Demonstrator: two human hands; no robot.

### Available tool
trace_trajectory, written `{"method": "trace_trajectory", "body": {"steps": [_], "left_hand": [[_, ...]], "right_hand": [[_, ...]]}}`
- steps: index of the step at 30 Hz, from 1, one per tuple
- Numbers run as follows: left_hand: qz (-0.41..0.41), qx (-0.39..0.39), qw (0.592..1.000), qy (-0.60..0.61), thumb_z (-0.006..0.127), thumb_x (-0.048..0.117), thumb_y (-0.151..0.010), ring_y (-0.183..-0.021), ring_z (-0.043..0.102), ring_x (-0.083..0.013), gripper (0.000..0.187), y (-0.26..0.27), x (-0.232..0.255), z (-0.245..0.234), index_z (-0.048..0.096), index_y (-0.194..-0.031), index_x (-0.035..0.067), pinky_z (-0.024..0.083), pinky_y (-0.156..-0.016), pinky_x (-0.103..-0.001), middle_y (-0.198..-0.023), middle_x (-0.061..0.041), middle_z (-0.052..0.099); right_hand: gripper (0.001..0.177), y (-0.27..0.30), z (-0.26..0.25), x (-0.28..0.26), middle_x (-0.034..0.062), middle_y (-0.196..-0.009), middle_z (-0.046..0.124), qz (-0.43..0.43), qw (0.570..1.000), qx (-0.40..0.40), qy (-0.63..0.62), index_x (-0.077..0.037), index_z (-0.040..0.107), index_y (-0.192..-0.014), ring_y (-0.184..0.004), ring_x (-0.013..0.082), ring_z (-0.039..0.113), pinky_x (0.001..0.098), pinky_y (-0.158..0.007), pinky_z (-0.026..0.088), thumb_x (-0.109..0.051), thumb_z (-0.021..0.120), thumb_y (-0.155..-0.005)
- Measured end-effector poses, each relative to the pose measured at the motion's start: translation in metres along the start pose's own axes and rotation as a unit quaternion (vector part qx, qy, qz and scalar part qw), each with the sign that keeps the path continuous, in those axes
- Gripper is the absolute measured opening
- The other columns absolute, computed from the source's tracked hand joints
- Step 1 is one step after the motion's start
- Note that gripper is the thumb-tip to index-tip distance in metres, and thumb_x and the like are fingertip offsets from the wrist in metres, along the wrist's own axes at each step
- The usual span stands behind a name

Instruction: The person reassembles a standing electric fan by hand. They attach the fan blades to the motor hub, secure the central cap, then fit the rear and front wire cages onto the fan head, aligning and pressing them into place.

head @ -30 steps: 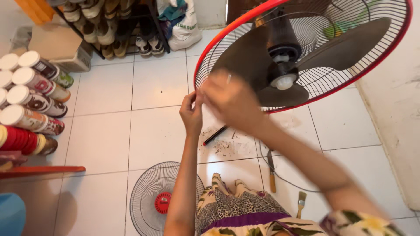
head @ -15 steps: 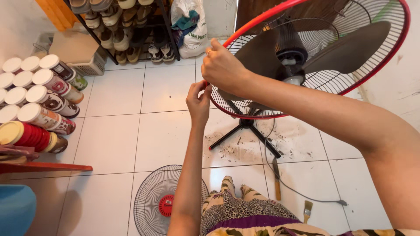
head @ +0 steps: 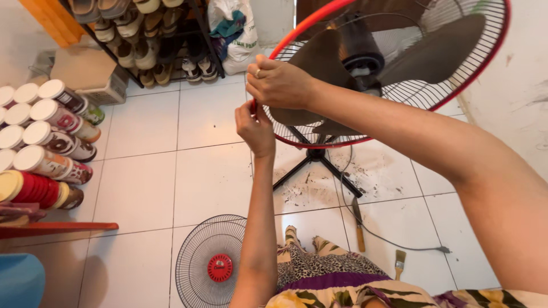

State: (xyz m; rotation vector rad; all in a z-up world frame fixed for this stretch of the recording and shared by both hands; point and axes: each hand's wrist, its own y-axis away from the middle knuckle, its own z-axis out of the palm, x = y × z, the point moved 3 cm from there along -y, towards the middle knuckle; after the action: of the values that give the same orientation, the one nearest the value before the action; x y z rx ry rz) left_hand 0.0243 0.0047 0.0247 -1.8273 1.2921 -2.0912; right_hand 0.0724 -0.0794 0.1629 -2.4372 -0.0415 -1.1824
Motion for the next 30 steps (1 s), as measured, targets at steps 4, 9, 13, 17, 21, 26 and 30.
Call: {"method": "trace_trajectory", "body": {"steps": [4, 9, 13, 17, 21, 26, 30], "left_hand": [[0.03, -0.039, 0.999, -0.008, 0.07, 0.004, -0.095, -0.085, 0.065, -0.0286, 0.013, -0.002, -0.004, -0.001, 0.065, -0.104, -0.003, 0.055, -0.074, -0.037, -0.095, -0.015, 0.064], [-0.083, -0.142, 0.975, 0.147, 0.066, 0.03, -0.098, -0.101, 0.067, -0.0259, 0.037, 0.002, -0.041, 0.002, 0.063, -0.113, -0.004, 0.062, -0.083, -0.039, -0.105, -0.013, 0.067], [-0.256, -0.155, 0.896, 0.327, 0.041, 0.047, -0.109, -0.109, 0.066, -0.021, 0.055, 0.025, -0.079, 0.002, 0.065, -0.119, -0.002, 0.058, -0.091, -0.04, -0.114, -0.011, 0.069], [-0.278, -0.107, 0.894, 0.335, 0.039, 0.047, -0.11, -0.103, 0.068, -0.0199, 0.057, 0.044, -0.092, 0.018, 0.067, -0.115, -0.003, 0.06, -0.09, -0.037, -0.109, -0.013, 0.071], [-0.259, -0.06, 0.909, 0.32, 0.054, 0.031, -0.108, -0.099, 0.067, -0.0161, 0.038, 0.053, -0.087, 0.016, 0.067, -0.116, -0.003, 0.059, -0.089, -0.035, -0.107, -0.01, 0.07], [-0.304, -0.045, 0.887, 0.344, 0.056, 0.024, -0.107, -0.093, 0.065, -0.0127, 0.029, 0.057, -0.076, 0.021, 0.068, -0.111, -0.003, 0.056, -0.085, -0.033, -0.106, -0.008, 0.07], [-0.289, -0.077, 0.87, 0.392, 0.055, 0.026, -0.108, -0.093, 0.062, -0.0113, 0.027, 0.052, -0.077, 0.019, 0.065, -0.109, 0.001, 0.056, -0.085, -0.032, -0.105, -0.004, 0.068]], "right_hand": [[0.015, 0.003, -0.021, -0.012, 0.007, -0.104, 0.067, 0.116, 0.989, 0.08, -0.04, -0.01, 0.066, -0.097, -0.113, 0.0209, 0.06, 0.0386, -0.107, 0.044, -0.019, 0.065, -0.084], [0.026, 0.08, -0.021, -0.115, 0.0184, -0.089, 0.067, 0.479, 0.741, -0.025, -0.47, 0.0, 0.07, -0.093, -0.082, 0.0322, 0.065, 0.0417, -0.075, 0.052, -0.026, 0.072, -0.096], [0.03, 0.126, 0.043, -0.174, 0.0128, -0.067, 0.066, 0.636, 0.57, 0.01, -0.52, 0.0, 0.069, -0.082, -0.056, 0.0246, 0.062, 0.0388, -0.056, 0.048, -0.023, 0.062, -0.1], [0.033, 0.12, 0.106, -0.168, 0.0101, -0.058, 0.054, 0.682, 0.519, 0.098, -0.506, 0.002, 0.065, -0.086, -0.053, 0.0165, 0.047, 0.0379, -0.053, 0.039, -0.027, 0.067, -0.101], [0.047, 0.102, 0.129, -0.153, 0.0046, -0.053, 0.055, 0.728, 0.494, 0.096, -0.465, 0.001, 0.063, -0.068, -0.049, 0.0137, 0.047, 0.0363, -0.049, 0.041, -0.039, 0.081, -0.087], [0.053, 0.097, 0.129, -0.144, 0.0041, -0.067, 0.063, 0.73, 0.44, 0.156, -0.499, 0.001, 0.065, -0.075, -0.061, 0.0129, 0.057, 0.0345, -0.056, 0.047, -0.048, 0.082, -0.09], [0.048, 0.091, 0.131, -0.154, 0.0022, -0.071, 0.069, 0.731, 0.407, 0.247, -0.489, -0.003, 0.07, -0.079, -0.065, 0.0113, 0.064, 0.0319, -0.058, 0.051, -0.049, 0.08, -0.089]]}}
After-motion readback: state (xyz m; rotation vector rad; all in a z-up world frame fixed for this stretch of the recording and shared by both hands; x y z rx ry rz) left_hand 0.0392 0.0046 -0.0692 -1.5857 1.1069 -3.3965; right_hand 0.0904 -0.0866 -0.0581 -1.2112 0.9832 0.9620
